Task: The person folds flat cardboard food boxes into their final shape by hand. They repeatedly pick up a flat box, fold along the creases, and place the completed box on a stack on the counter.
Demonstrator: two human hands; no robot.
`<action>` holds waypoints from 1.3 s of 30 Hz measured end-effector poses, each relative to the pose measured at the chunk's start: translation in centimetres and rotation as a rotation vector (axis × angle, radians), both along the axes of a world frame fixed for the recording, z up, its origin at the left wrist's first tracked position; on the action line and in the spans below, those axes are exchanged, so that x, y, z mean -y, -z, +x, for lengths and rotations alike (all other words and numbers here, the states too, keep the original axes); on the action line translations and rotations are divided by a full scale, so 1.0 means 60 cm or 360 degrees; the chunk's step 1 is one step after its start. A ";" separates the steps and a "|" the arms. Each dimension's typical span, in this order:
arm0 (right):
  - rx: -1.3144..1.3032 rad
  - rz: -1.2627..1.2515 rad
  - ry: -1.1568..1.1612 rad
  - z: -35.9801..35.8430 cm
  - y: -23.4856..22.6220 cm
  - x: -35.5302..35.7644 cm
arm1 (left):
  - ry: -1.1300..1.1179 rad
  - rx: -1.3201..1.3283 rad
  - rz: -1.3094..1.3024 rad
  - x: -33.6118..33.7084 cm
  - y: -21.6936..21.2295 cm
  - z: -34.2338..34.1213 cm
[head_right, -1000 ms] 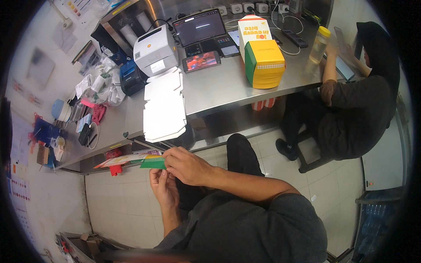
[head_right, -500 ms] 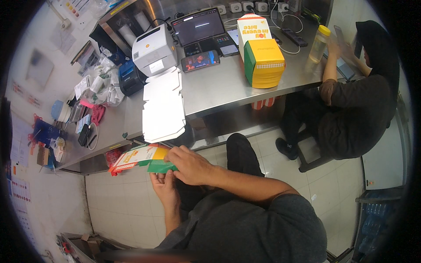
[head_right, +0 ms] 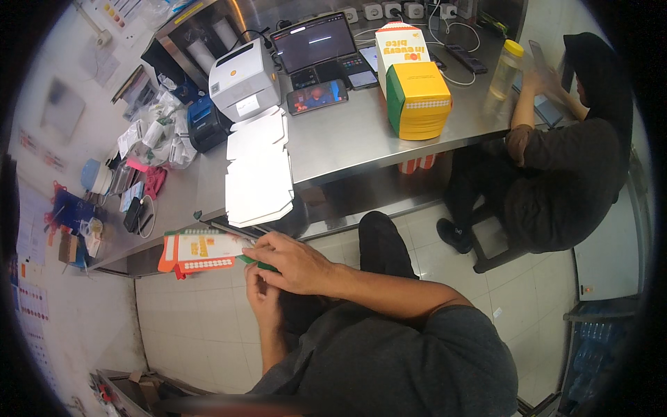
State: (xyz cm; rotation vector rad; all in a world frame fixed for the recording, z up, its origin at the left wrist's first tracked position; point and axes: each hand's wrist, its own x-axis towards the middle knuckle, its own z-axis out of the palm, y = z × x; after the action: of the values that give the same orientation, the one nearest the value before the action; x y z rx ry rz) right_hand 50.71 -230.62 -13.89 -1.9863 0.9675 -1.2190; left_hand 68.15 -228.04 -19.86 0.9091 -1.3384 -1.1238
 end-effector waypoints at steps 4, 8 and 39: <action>-0.0239 -0.0062 -0.0088 0.007 0.014 -0.006 | -0.0106 -0.0790 0.0235 -0.003 -0.004 -0.002; -0.0323 -0.0214 -0.0119 0.020 0.027 -0.009 | -0.0212 -0.1033 0.0386 -0.002 -0.023 0.002; 0.0802 0.0526 0.0046 0.024 0.047 0.013 | -0.0225 -0.0386 0.0168 0.008 -0.018 -0.018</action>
State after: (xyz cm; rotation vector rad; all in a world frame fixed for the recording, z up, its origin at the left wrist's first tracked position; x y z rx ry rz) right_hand 52.18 -231.41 -16.70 -1.3254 0.8690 -1.3815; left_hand 67.09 -228.50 -18.77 0.8976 -1.0104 -1.1622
